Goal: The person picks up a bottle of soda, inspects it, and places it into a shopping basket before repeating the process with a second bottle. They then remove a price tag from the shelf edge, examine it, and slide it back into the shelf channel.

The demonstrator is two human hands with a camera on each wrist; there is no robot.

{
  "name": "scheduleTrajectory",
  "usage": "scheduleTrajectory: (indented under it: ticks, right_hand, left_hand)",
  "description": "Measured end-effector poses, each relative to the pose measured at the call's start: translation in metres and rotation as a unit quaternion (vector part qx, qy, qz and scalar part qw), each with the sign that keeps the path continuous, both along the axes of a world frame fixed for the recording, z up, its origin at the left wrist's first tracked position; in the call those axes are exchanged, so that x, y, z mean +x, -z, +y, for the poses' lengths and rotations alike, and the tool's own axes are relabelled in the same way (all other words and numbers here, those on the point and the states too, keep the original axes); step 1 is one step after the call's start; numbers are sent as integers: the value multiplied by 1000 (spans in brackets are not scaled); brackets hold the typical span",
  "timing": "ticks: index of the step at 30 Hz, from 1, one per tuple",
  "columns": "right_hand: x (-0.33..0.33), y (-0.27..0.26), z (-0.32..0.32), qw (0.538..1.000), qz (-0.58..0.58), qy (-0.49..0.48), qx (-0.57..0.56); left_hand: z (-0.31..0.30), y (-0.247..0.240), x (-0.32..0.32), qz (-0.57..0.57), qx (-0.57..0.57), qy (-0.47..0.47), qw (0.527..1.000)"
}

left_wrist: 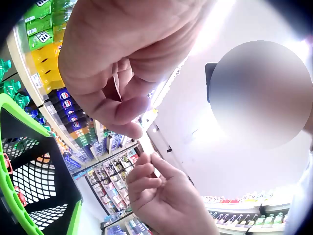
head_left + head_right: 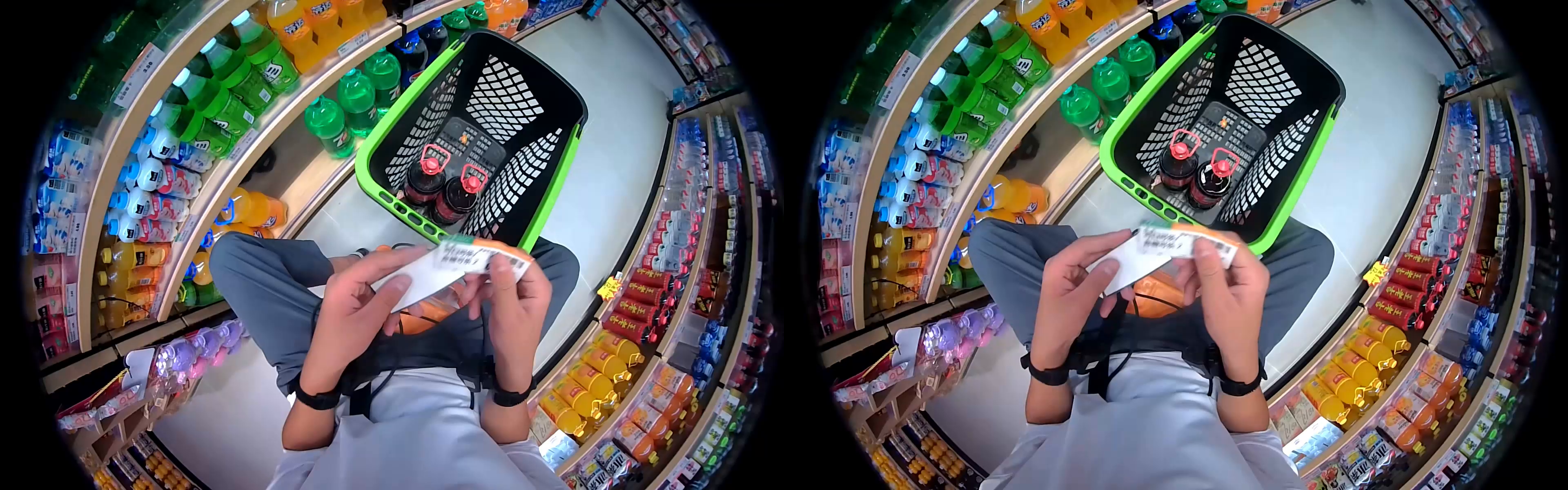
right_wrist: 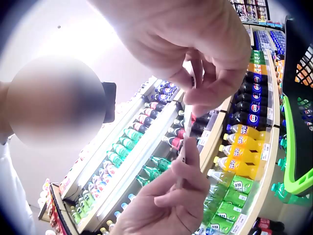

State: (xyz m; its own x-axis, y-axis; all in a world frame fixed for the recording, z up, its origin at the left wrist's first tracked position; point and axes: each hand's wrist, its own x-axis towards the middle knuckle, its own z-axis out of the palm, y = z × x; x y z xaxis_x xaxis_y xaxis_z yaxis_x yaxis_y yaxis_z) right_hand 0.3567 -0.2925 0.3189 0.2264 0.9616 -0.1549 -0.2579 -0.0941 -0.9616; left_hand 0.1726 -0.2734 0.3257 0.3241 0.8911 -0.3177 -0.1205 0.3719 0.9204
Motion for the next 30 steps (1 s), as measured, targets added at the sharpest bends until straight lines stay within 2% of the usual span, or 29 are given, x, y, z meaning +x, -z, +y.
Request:
scheduleTrajectory:
  ticks: [2,3,5,7,9,12,16,19,22,25,29,30]
  right_hand:
    - [1,1,-1,991,71,104,55]
    - [0,-2,-1,980,122,126,94]
    - [-3,-6,-3,979,158,111,73]
    - [2,-2,-1,999,-17,-14,-37]
    - [0,4,2,989,-51,-107,-90]
    - [-1,10,0,989,21,-105,-98]
    - [-7,4,3,983,11,-154,-98]
    - [-9,4,5,981,16,-144,-125]
    - [0,17,5,980,-53,-160,-104]
    - [5,11,6,960,-184,-195,-77]
    - [12,9,1,955,-148,-234,-108]
    - [12,12,0,962,-141,-213,-98]
  left_hand:
    - [5,5,1,13,3,-12,1000]
    - [6,8,1,-1,17,-18,1000]
    - [5,12,2,-27,41,-29,998]
    - [4,13,-2,-7,43,-30,999]
    - [3,12,-6,20,37,-36,998]
    - [1,10,-7,36,31,-60,997]
    - [0,18,-9,-4,32,-91,995]
    - [0,21,-7,-12,32,-92,995]
    - [7,17,-4,-39,16,-74,996]
    - [4,25,0,-56,24,-58,996]
    - [8,29,-3,-36,12,3,999]
    - [7,30,-1,-40,8,-9,999]
